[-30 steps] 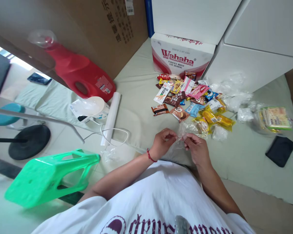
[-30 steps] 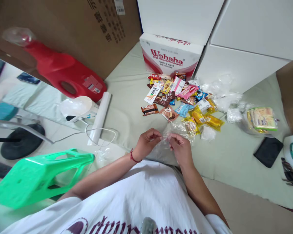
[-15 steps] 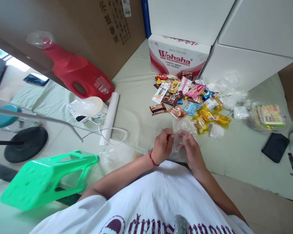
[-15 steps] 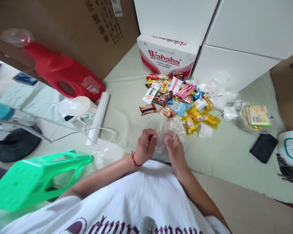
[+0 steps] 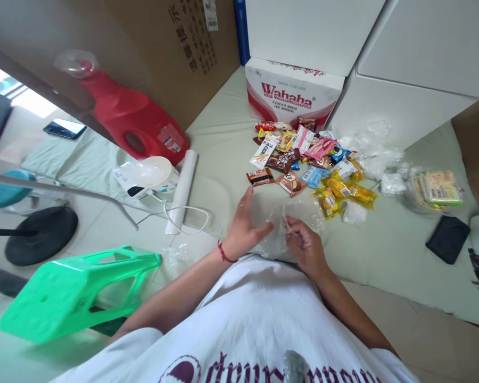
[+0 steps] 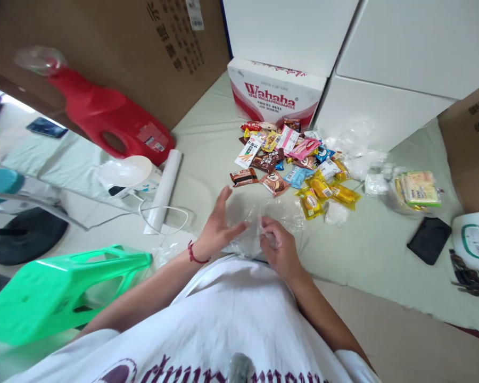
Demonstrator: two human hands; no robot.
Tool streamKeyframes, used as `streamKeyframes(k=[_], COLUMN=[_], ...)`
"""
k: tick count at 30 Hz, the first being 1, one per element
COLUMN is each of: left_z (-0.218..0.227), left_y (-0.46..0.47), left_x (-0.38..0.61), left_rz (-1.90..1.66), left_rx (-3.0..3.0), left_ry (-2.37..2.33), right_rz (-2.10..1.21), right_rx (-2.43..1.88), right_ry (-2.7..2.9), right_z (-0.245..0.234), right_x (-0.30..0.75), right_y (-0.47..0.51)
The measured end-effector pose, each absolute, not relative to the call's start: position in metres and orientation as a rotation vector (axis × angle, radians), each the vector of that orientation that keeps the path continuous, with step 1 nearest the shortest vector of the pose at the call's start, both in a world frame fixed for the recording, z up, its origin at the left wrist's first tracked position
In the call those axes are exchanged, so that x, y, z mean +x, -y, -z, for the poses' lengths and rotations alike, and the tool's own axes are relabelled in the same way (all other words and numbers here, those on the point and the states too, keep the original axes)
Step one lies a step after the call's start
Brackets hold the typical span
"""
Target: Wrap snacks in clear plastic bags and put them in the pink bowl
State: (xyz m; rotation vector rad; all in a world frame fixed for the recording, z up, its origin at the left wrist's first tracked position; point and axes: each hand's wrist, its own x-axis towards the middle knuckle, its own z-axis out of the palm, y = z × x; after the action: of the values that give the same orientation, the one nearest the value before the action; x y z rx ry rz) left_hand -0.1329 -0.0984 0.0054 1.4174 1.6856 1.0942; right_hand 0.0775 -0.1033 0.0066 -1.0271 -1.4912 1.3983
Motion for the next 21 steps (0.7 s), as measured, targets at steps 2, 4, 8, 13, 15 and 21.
streamKeyframes(k=[2, 4, 8, 13, 15, 21], left_z=[-0.006, 0.001, 0.018, 0.022, 0.020, 0.020], left_y=[0.079, 0.062, 0.054, 0.076, 0.082, 0.092], left_x=[-0.121, -0.113, -0.113, -0.121, -0.119, -0.130], left_rz=[-0.907, -0.725, -0.996, -1.185, -1.188, -1.070], left_rx=[1.460, 1.379, 1.045, 0.774, 0.742, 0.523], left_ry=[-1.661, -1.600, -1.564, -1.564, -1.534, -1.596], right_rz=[-1.364, -1.276, -1.024, -1.146, -1.049, -0.270], right_rx=[-0.986, -0.996, -1.228, -1.658, -1.640, -1.541], right_ry=[1.552, 1.556, 1.295, 1.192, 1.282, 1.720], right_z=[-0.012, -0.014, 0.003, 0.024, 0.017, -0.005], right_x=[0.078, 0.085, 0.124, 0.177, 0.180, 0.139], right_y=[0.104, 0.105, 0.122, 0.147, 0.141, 0.063])
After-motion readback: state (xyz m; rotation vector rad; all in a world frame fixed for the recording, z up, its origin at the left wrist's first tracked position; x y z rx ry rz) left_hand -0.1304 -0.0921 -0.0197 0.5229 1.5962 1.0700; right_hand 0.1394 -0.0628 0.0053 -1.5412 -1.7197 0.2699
